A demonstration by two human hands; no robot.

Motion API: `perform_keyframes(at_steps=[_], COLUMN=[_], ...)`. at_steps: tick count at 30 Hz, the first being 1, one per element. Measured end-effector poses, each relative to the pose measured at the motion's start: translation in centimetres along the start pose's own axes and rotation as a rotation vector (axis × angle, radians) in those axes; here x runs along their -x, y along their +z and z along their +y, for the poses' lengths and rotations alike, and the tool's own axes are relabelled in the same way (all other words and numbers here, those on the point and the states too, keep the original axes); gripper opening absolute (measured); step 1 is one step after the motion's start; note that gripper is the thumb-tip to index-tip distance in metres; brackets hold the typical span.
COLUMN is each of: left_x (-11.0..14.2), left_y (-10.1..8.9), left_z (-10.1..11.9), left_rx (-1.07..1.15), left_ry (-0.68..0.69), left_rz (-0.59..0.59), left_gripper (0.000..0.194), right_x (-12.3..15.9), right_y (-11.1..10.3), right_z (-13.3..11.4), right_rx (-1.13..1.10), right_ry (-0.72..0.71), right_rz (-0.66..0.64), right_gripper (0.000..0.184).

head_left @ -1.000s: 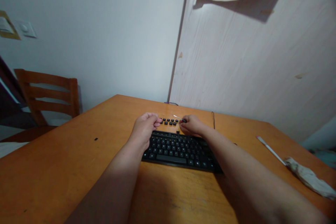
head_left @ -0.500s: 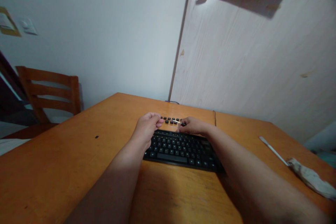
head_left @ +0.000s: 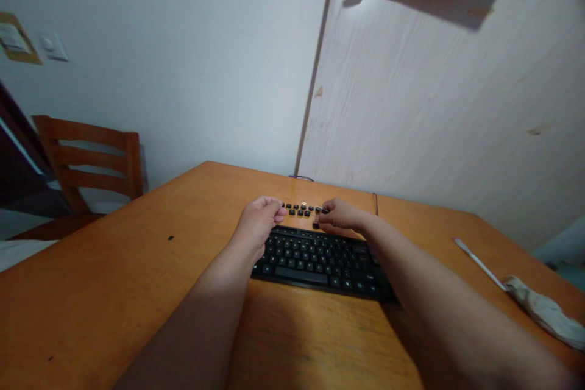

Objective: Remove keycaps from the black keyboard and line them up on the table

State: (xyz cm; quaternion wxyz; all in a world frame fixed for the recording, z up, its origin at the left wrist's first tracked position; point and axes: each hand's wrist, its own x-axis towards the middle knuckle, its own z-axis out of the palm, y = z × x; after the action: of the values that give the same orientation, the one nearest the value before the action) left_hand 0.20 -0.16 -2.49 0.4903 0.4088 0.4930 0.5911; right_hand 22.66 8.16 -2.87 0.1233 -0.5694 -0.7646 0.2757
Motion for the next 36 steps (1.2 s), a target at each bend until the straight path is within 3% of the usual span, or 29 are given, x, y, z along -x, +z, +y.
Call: perform_keyframes(at_steps=[3, 13, 15, 21, 25, 32, 36], left_x=[0.0, 0.2, 0.1, 0.3, 0.9, 1.0, 1.0], left_y=[0.0, 0.4, 0.5, 1.3, 1.8, 2.0, 2.0], left_z=[-0.1, 0.1, -0.1, -0.8, -0.6, -0.2, -0.1], left_rx=[0.001, -0.017, -0.031, -0.073, -0.063, 0.027, 0.047], left_ry=[0.007, -0.024, -0.023, 0.011, -0.009, -0.036, -0.006], left_rz=[-0.003, -0.010, -0.013, -0.121, -0.178, -0.162, -0.168], left_gripper=[0.017, 0.015, 0.014, 0.015, 0.020, 0.029, 0.026], right_x=[0.1, 1.0, 1.3, 2.3, 3.5, 4.6, 4.5], right_y=[0.1, 1.1, 0.8, 0.3, 0.8, 1.8, 2.1], right_z=[0.4, -0.9, -1.4, -3.1, -4.8, -6.2, -5.9], right_rx=[-0.039, 0.009, -0.081, -0.627, -0.754, -0.619, -0.661], right_ry=[-0.009, -0.033, -0.021, 0.018, -0.044, -0.076, -0.136], right_rz=[0.040, -0.041, -0.044, -0.126, -0.177, -0.042, 0.004], right_gripper=[0.019, 0.015, 0.019, 0.030, 0.033, 0.037, 0.033])
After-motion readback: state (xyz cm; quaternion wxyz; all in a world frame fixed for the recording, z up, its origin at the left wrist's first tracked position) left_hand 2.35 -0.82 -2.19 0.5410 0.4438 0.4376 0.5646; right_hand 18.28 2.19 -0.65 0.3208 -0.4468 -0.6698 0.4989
